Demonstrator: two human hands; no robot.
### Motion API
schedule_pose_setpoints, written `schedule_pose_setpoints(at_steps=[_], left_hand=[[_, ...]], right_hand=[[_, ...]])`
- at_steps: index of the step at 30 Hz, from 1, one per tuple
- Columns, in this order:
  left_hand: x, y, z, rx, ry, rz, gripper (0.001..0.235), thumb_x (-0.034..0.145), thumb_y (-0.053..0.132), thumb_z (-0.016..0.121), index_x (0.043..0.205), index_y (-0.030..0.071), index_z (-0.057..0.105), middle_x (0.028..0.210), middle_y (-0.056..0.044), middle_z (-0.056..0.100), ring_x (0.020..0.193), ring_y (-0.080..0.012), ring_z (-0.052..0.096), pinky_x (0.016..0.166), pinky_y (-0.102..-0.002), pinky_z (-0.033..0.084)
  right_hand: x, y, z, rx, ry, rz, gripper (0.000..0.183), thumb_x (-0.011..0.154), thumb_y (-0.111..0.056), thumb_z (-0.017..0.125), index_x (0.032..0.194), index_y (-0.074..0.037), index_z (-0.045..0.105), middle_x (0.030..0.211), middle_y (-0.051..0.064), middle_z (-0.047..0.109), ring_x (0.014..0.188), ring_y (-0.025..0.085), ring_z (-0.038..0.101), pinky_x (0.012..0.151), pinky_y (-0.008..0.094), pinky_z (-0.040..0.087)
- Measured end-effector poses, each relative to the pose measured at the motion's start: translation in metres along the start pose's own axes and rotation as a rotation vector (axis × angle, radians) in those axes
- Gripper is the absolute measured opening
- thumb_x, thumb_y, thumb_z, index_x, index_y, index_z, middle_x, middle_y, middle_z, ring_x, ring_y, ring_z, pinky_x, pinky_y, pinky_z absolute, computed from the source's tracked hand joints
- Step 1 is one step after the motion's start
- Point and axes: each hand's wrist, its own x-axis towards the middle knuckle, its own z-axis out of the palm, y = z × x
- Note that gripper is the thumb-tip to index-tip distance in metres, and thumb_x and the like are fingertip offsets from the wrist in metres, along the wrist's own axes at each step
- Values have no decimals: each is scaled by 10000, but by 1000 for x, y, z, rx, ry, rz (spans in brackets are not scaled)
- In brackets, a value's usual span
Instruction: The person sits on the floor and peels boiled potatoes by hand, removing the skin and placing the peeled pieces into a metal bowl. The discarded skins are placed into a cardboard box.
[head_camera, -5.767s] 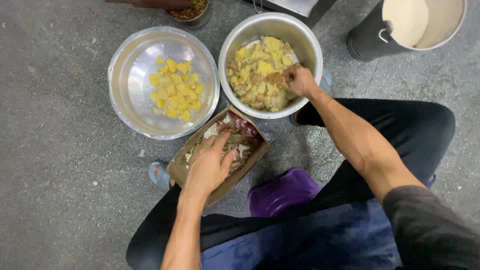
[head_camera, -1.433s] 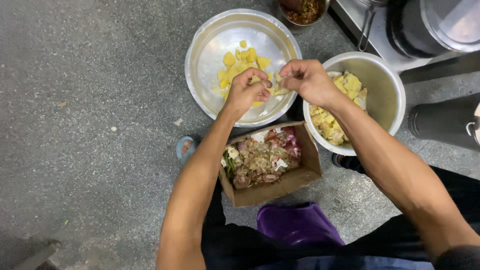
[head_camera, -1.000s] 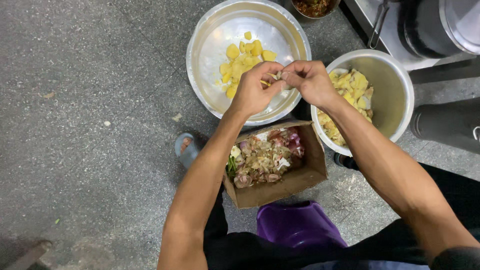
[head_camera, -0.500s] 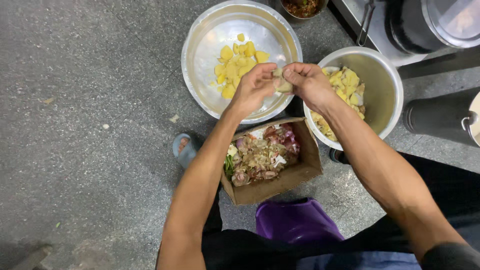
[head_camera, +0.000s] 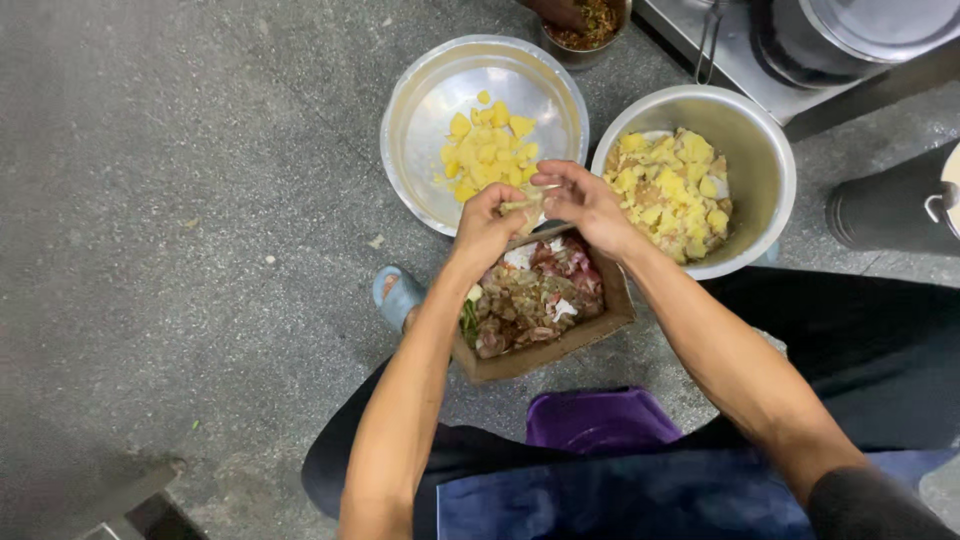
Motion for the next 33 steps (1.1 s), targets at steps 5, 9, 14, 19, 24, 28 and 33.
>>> schedule_pose_setpoints(at_steps=[5,9,14,19,24,28,33], left_hand=[[-42,34,-1,286,-48,81,159,868,14,741,1018,-4,692,862,-34,714,744,-63,656,647,-232,536],[-68,53,12,343,-27,-54,222,840,-2,726,1057,15,689,825,-28,699,642,-82,616,563,-250,500],[-84,64,25,397,-81,-12,269,840,-33,722,1098,20,668,845,-22,703,699,-76,634,622,-246,520],[-95,77,36,744,-66,66,344,815,20,741,1128,20,599,818,-97,730,727,-192,707,658,-340,545],[-94,86,43,869,-69,47,381,788,87,790,1114,30,601,817,-133,727,733,-275,728,676,-376,558],[-96,82,40,881,-84,109,372,786,82,804,1106,26,623,832,-130,732,748,-252,718,678,-369,553],[-100,64,31,754,-86,-93,352,815,54,795,1131,32,644,803,-70,719,677,-144,649,626,-304,520]], right_hand=[[-33,-15,18,-109,-92,-3,458,914,-15,705,1357,-9,588,1159,97,676,1003,122,664,869,272,577],[-54,-9,27,-87,-50,31,350,927,-42,737,1265,14,668,1044,70,732,918,102,681,813,253,570],[-74,7,24,28,-84,-42,312,960,-37,717,1264,31,695,1012,32,702,907,77,631,797,243,532],[-82,25,25,99,-147,-64,328,929,-17,716,1250,21,659,1019,10,697,924,67,628,791,228,531],[-81,41,21,159,-196,22,229,915,-16,678,1139,10,638,935,30,715,870,89,686,763,236,563],[-82,48,25,85,-226,-16,271,848,29,666,1112,-6,618,926,1,694,868,66,663,734,229,545],[-90,48,29,-80,-251,-3,197,899,-18,736,1070,4,641,804,25,615,721,79,559,606,264,467]])
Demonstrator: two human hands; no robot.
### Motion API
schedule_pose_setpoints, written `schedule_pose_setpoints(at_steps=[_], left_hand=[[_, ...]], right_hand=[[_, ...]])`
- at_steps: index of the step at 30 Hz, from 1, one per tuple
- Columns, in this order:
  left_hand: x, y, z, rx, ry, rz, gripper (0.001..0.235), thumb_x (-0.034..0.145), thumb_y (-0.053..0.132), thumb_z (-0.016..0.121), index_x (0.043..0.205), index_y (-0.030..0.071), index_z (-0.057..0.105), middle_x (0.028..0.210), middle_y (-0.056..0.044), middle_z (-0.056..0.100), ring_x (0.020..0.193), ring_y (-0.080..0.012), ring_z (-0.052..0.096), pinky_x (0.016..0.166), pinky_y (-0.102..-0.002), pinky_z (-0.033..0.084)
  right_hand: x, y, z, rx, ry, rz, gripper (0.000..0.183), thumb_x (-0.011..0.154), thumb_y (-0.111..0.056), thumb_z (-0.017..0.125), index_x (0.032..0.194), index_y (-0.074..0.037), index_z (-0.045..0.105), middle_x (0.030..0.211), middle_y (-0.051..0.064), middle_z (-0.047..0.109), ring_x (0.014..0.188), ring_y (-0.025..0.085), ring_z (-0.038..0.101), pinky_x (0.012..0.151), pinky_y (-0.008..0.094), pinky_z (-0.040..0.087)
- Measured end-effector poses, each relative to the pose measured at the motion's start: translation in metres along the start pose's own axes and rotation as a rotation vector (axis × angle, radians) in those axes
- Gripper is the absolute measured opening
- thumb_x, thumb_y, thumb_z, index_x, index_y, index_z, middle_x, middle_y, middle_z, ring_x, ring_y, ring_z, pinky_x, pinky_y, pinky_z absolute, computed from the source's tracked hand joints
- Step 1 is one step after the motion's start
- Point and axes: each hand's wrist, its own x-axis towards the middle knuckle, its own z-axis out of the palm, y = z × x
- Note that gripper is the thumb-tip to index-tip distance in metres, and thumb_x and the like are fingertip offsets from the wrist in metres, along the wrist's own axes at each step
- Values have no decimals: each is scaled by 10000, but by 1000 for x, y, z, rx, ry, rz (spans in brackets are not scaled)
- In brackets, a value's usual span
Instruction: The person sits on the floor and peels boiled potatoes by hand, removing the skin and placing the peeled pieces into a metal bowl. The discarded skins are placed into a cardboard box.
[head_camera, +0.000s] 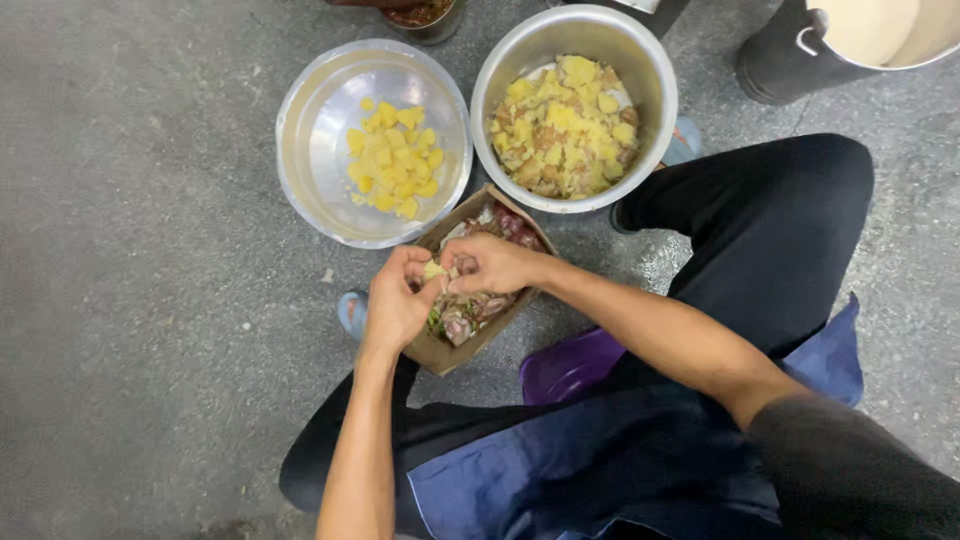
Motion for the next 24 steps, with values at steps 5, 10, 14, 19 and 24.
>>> schedule_pose_setpoints(at_steps=[5,10,14,19,24], left_hand=[[12,-26,12,-145,-78,-60,316,820,19,803,1086,14,633,822,-18,708,709,-78,635,624,-243,520],[23,-35,19,-383,-123,-25,329,821,-16,804,1083,-16,606,855,-43,706,745,-86,644,662,-238,537],[20,-35,20,-380,-173,66,312,855,-54,724,1137,-12,597,916,-49,717,802,-82,662,715,-223,547],[21,-24,19,-399,-206,33,364,852,-74,697,1193,-18,585,901,-61,705,786,-87,648,693,-234,532],[23,-17,19,-394,-209,17,384,863,-70,691,1226,-10,577,886,-46,709,767,-79,649,669,-236,527]], right_hand=[[-2,-5,-4,-92,5,101,129,914,-80,701,1012,-9,654,754,48,685,677,81,648,583,270,503],[1,-10,-17,8,-17,192,208,898,-15,517,1056,-27,652,806,56,702,713,115,705,637,292,560],[-9,-7,-18,88,-95,273,136,1032,-113,556,1055,-23,656,819,53,707,720,122,678,641,290,560],[-12,-8,-19,108,-89,211,173,935,-36,579,1063,20,681,884,72,723,732,131,676,657,275,567],[-20,-15,-29,114,-58,302,226,912,-47,539,1074,-4,691,892,69,766,741,123,723,634,257,562]])
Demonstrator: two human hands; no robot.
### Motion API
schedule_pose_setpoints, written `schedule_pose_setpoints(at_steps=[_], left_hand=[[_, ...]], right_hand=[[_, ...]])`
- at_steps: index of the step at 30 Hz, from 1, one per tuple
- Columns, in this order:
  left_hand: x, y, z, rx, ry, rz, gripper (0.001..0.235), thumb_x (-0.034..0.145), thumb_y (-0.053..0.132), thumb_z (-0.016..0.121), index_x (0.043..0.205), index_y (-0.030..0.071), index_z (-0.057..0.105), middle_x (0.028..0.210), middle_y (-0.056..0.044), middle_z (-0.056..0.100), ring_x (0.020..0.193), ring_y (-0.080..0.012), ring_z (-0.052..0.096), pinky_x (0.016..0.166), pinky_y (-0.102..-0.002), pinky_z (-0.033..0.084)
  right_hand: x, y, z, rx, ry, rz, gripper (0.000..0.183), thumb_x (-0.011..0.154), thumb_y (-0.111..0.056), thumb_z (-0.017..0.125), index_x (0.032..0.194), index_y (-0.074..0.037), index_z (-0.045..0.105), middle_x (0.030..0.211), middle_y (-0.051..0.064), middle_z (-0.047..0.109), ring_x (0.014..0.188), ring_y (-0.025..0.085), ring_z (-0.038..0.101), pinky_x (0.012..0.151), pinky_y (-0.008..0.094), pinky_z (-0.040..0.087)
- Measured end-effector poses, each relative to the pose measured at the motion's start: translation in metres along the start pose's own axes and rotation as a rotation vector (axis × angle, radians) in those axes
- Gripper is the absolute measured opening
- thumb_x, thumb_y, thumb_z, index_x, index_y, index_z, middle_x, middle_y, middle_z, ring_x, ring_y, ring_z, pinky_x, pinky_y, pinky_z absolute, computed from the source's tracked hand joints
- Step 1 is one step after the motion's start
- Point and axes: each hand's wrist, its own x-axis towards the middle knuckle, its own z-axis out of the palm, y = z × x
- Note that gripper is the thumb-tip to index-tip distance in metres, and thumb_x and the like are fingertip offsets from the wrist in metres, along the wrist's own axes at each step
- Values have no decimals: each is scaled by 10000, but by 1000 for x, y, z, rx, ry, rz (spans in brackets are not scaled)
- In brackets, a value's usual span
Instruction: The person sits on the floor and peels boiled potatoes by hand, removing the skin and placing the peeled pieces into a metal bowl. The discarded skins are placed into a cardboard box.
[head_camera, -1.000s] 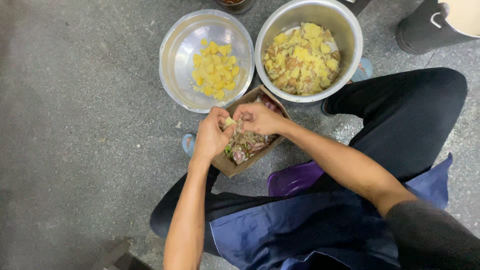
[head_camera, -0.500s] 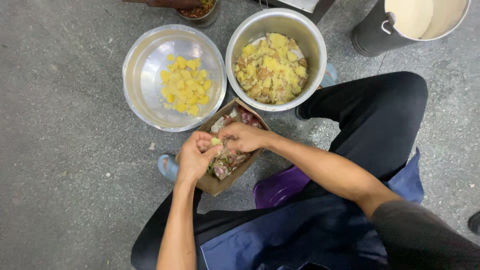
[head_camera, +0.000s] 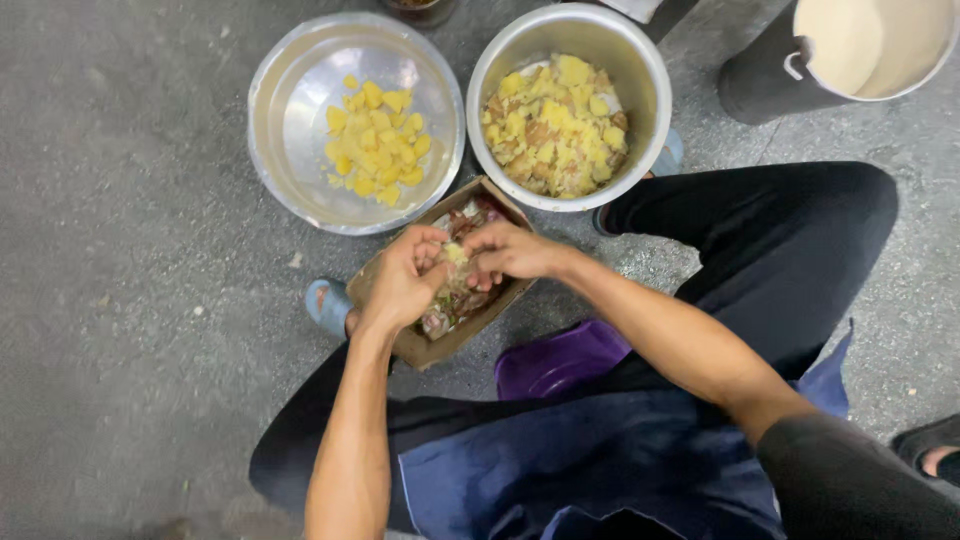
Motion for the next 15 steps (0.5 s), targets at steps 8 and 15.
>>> schedule_pose_setpoints(at_steps=[8,15], left_hand=[[-13,12,-3,127,58,69,343,876,-61,674,1207,-4,606,886,-37,690,767,-76,632,655,-237,506],[-22,19,-11,155,109,80,345,864,-49,682,1198,20,632,911,-38,685,774,-104,624,680,-252,513]], right_hand=[[-4,3,-3,186,8,-49,133,987,-117,641,1087,-30,657,942,56,754,759,118,712,658,254,558],[2,6,-1,123,24,-35,114,981,-97,666,1061,-23,699,925,56,752,749,122,704,658,266,563]])
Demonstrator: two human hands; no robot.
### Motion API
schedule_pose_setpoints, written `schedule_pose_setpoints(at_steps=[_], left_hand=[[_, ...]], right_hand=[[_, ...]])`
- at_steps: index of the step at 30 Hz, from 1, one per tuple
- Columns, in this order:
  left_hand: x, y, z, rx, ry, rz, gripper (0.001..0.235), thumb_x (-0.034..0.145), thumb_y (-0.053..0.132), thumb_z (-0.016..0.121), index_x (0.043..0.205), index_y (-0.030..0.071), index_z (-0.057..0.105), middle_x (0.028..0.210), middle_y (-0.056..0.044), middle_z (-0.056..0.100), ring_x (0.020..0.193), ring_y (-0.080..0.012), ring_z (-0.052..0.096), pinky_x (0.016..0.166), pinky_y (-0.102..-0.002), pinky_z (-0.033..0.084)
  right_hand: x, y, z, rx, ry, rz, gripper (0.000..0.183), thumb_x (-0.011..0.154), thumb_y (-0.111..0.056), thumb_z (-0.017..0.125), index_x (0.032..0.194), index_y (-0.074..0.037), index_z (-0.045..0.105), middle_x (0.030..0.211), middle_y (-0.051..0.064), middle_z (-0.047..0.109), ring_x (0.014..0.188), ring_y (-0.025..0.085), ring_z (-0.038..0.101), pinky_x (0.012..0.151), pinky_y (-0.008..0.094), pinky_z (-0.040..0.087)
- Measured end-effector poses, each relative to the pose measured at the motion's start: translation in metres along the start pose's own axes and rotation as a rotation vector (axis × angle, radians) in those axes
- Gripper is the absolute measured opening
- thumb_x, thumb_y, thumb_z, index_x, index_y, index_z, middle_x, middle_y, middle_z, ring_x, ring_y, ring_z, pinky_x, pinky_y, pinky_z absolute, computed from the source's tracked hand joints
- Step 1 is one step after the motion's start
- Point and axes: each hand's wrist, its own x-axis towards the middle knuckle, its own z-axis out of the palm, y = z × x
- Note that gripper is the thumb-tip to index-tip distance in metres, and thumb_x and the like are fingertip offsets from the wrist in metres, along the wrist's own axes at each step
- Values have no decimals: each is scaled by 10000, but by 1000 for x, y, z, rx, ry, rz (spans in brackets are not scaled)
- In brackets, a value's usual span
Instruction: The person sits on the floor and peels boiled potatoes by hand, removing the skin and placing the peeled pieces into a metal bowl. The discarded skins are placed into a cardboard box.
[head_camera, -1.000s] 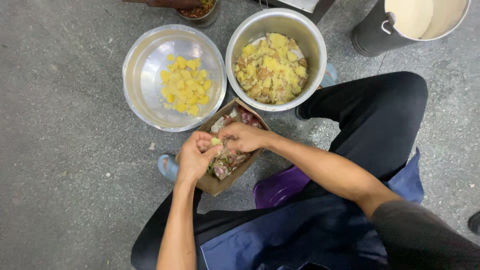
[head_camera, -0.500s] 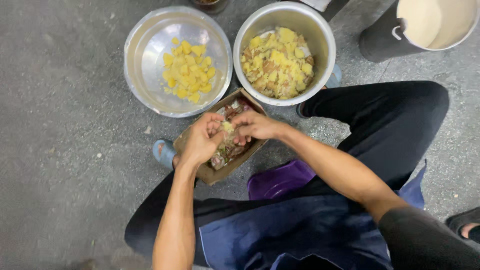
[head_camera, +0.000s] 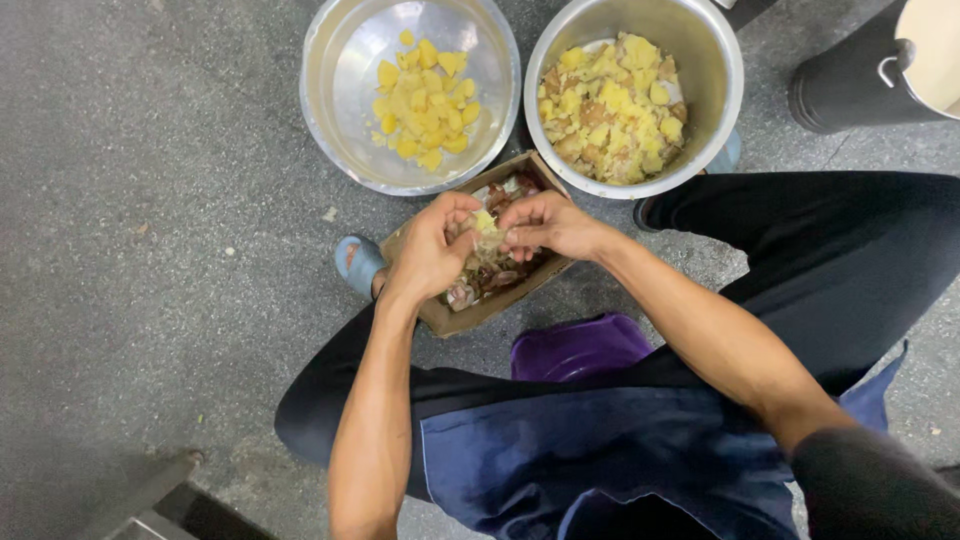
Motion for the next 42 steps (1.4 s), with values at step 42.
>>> schedule_pose_setpoints(at_steps=[42], left_hand=[[11,-34,-8,-425,215,-42,229,895,-28,708,1115,-23,644,906,-66,717,749,-91,668,636,-228,523]], right_hand=[[40,-34,10,412,-12,-21,174,1006,-52,625,1157,28,660,976,89,702,846,158,688,765,304,592]])
